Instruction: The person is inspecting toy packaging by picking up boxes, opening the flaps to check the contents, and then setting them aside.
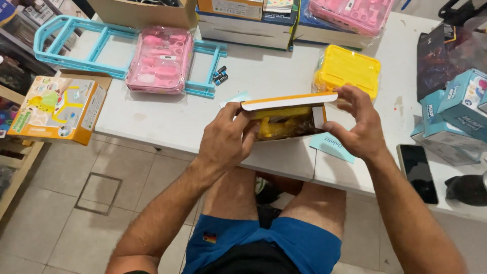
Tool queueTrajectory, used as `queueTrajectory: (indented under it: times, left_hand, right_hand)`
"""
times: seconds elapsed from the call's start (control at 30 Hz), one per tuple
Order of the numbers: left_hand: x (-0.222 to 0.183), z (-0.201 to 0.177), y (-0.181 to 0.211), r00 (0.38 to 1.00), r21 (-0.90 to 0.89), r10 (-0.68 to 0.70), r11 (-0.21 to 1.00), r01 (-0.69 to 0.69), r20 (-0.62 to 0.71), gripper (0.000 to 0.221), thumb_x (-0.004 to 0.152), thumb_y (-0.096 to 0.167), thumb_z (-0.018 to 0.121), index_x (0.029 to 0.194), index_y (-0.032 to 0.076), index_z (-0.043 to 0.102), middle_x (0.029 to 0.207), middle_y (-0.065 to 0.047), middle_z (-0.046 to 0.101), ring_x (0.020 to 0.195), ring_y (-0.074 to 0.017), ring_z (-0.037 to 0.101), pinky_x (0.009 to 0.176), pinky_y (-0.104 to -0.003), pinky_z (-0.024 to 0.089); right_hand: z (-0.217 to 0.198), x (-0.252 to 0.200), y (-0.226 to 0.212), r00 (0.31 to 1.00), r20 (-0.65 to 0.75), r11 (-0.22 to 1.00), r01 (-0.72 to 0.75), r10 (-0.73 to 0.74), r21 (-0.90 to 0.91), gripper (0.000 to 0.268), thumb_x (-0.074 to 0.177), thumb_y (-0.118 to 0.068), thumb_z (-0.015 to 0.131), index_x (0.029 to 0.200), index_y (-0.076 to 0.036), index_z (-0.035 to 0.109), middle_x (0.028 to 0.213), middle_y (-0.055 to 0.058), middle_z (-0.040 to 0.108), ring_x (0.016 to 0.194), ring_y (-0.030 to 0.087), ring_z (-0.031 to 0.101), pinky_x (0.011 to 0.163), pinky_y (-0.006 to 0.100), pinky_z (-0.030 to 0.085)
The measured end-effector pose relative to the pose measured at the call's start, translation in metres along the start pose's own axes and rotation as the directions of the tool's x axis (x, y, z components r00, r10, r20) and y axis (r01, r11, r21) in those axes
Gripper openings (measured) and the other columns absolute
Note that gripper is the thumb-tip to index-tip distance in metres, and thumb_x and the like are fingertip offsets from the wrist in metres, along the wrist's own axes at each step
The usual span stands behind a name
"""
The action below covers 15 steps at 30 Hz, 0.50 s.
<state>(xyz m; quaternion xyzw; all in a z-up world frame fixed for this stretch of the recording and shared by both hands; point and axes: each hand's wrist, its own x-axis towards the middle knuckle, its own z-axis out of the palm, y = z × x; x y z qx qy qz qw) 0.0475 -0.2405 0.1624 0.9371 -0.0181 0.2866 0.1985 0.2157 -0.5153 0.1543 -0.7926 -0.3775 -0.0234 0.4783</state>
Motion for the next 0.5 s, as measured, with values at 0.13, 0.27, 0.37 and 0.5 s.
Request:
queueTrajectory:
  times: [0.13, 0.27, 0.37, 0.5]
  left_hand:
    - [0.002, -0.004, -0.003, 0.999, -0.044, 0.004, 0.999, -0.002, 0.039, 0.026, 0.098, 0.028, 0.062, 0.113, 0.008, 0.067, 0.105, -0.014, 0.056, 0.102, -0.0334, 0.068, 0.088, -0.046, 0.058]
    - [-0.005, 0.008, -0.008, 0.994, 0.057, 0.075, 0.996, -0.071, -0.080, 0.025, 0.096, 0.026, 0.063, 0.112, 0.009, 0.070, 0.116, -0.015, 0.054, 0.119, -0.0356, 0.059, 0.105, -0.051, 0.047]
    - [-0.018, 0.020, -0.003, 0.797, 0.426, 0.404, 0.881, -0.207, -0.449, 0.014, 0.089, 0.022, 0.066, 0.099, 0.025, 0.075, 0.101, -0.002, 0.051, 0.093, -0.0224, 0.050, 0.090, -0.040, 0.047]
    - [-0.025, 0.012, 0.030, 0.906, 0.190, 0.363, 0.926, -0.326, -0.216, 0.042, 0.079, 0.025, 0.077, 0.118, 0.013, 0.068, 0.107, -0.011, 0.058, 0.101, -0.0271, 0.058, 0.103, -0.049, 0.034]
  right_hand:
    - [0.017, 0.026, -0.012, 0.990, -0.032, 0.989, 0.141, -0.140, 0.050, 0.071, 0.083, -0.018, 0.090, 0.141, -0.002, 0.053, 0.113, 0.018, 0.066, 0.114, 0.033, 0.067, 0.101, 0.044, 0.055]
    - [0.031, 0.037, 0.016, 0.996, -0.072, 0.995, 0.052, -0.046, 0.085, 0.027, 0.096, -0.006, 0.079, 0.120, -0.006, 0.067, 0.096, 0.014, 0.069, 0.094, 0.023, 0.069, 0.081, 0.037, 0.059]
    - [0.043, 0.028, 0.013, 0.984, -0.173, 0.994, 0.054, -0.038, 0.092, 0.017, 0.102, -0.020, 0.078, 0.102, -0.006, 0.070, 0.075, 0.008, 0.060, 0.066, 0.016, 0.059, 0.063, 0.032, 0.052]
    - [0.051, 0.009, 0.000, 0.975, -0.214, 0.995, 0.074, -0.058, 0.066, 0.023, 0.102, -0.028, 0.077, 0.100, -0.007, 0.068, 0.072, 0.007, 0.058, 0.063, 0.015, 0.054, 0.059, 0.028, 0.045]
